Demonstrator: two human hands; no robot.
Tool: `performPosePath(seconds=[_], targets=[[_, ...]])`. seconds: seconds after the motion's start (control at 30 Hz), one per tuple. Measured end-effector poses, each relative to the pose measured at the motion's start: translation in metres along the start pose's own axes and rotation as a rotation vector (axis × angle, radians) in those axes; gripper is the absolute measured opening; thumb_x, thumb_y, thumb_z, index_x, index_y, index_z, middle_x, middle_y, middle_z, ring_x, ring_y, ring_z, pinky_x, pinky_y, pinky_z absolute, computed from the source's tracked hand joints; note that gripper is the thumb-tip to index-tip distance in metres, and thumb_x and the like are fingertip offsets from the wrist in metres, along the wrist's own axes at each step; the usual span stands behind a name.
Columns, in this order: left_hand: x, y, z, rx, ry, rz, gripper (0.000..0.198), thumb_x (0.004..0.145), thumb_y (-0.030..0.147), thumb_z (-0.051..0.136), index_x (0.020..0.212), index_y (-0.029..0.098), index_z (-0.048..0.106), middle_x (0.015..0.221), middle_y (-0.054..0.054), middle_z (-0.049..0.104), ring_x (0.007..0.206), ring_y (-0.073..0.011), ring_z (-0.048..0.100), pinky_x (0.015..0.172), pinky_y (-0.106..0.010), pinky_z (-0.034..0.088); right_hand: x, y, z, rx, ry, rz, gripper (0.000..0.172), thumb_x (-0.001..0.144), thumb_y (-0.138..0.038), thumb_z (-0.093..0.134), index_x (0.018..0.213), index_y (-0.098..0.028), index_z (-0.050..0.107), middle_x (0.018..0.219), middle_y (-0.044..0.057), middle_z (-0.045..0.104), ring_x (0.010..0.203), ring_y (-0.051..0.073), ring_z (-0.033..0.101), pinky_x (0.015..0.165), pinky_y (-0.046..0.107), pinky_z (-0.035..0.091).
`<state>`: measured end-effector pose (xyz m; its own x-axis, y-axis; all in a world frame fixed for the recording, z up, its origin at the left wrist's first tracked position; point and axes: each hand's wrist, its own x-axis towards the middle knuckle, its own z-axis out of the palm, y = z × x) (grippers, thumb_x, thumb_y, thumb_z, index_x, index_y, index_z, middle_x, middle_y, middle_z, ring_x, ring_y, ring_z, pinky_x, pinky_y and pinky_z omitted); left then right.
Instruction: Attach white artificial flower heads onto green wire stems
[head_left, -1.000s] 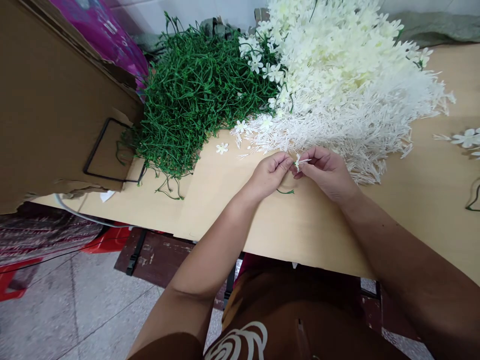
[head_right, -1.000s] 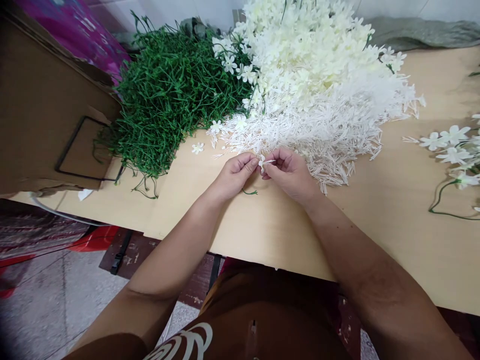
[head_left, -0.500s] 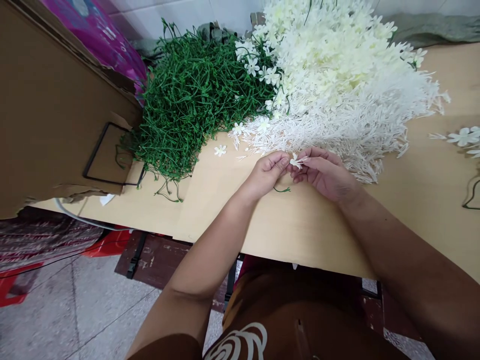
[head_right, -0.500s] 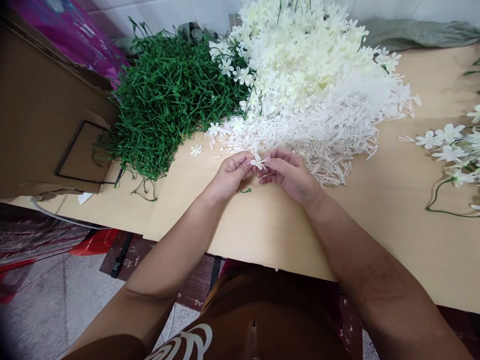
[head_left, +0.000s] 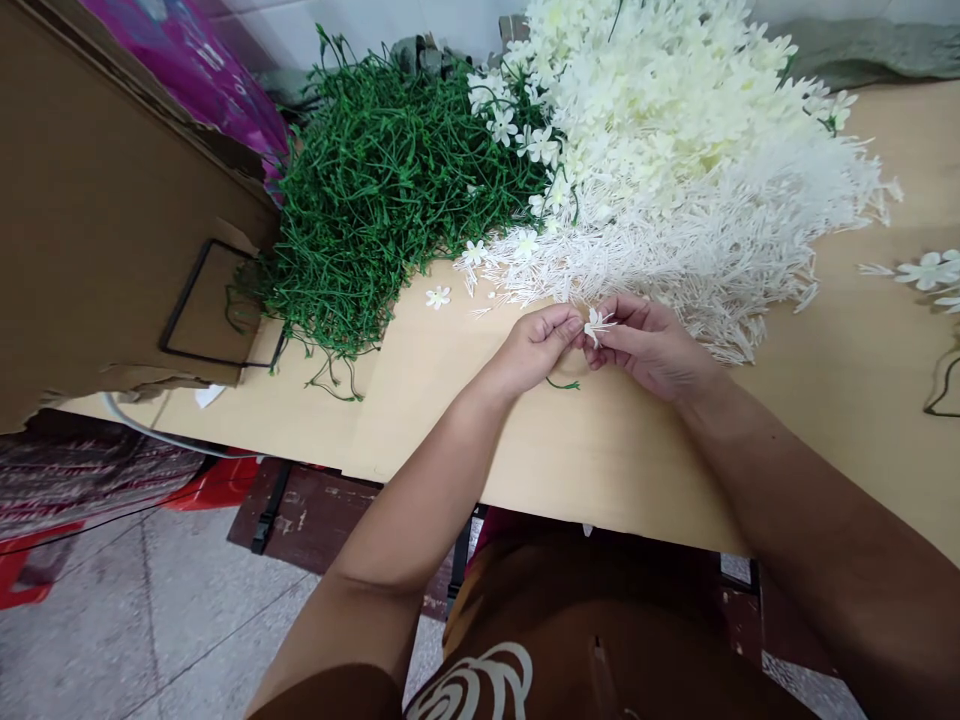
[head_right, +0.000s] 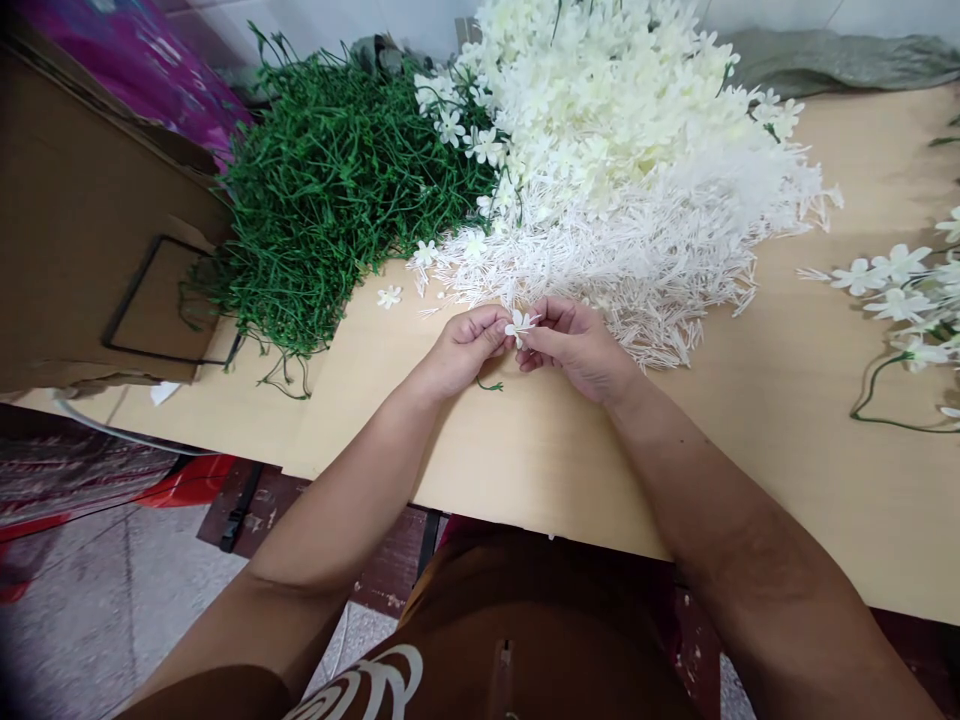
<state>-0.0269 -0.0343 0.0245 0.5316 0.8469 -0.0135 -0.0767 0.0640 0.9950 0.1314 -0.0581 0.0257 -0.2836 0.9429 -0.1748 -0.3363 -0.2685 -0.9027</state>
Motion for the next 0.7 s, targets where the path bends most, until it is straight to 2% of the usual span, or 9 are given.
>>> performPosePath(seconds=[0.17, 0.3, 0.5, 0.7], targets=[[-0.001, -0.001, 0.000, 0.057, -0.005, 0.008, 0.057, 0.066, 0.072, 0.070, 0.059, 0.018, 0.051, 0.054, 0.002, 0.051, 0.058, -0.0119, 0.052, 0.059, -0.027, 0.043, 0.000, -0.002, -0.005, -0.019, -0.035, 0.077, 0.034, 0.058, -0.030, 0.089, 0.071, -0.019, 0.059, 0.065, -0.002, 0.066, 0.059, 0.012, 0.065, 0.063, 0.031, 0.058], [-0.001, -0.005, -0.001, 0.062, -0.007, 0.027, 0.052, 0.073, 0.064, 0.069, 0.060, 0.018, 0.051, 0.055, 0.002, 0.049, 0.058, -0.0104, 0.050, 0.057, -0.025, 0.041, 0.001, -0.003, -0.005, -0.021, -0.014, 0.123, 0.037, 0.055, -0.029, 0.092, 0.068, -0.019, 0.059, 0.064, -0.002, 0.067, 0.060, 0.014, 0.067, 0.067, 0.034, 0.061], [-0.001, -0.010, -0.001, 0.079, -0.014, 0.052, 0.046, 0.081, 0.056, 0.066, 0.062, 0.017, 0.051, 0.057, 0.003, 0.052, 0.057, -0.0089, 0.049, 0.060, -0.024, 0.041, 0.000, 0.001, 0.000, -0.005, 0.061, 0.078, 0.044, 0.043, -0.033, 0.096, 0.060, -0.018, 0.058, 0.058, -0.004, 0.067, 0.055, 0.013, 0.068, 0.061, 0.030, 0.061], [-0.002, -0.012, -0.001, 0.099, 0.023, 0.028, 0.039, 0.086, 0.043, 0.063, 0.061, 0.017, 0.048, 0.056, 0.003, 0.050, 0.055, -0.0093, 0.046, 0.058, -0.024, 0.040, 0.001, 0.008, 0.000, -0.038, 0.083, 0.017, 0.040, 0.050, -0.027, 0.093, 0.062, -0.019, 0.055, 0.057, -0.004, 0.064, 0.055, 0.015, 0.069, 0.062, 0.035, 0.062]])
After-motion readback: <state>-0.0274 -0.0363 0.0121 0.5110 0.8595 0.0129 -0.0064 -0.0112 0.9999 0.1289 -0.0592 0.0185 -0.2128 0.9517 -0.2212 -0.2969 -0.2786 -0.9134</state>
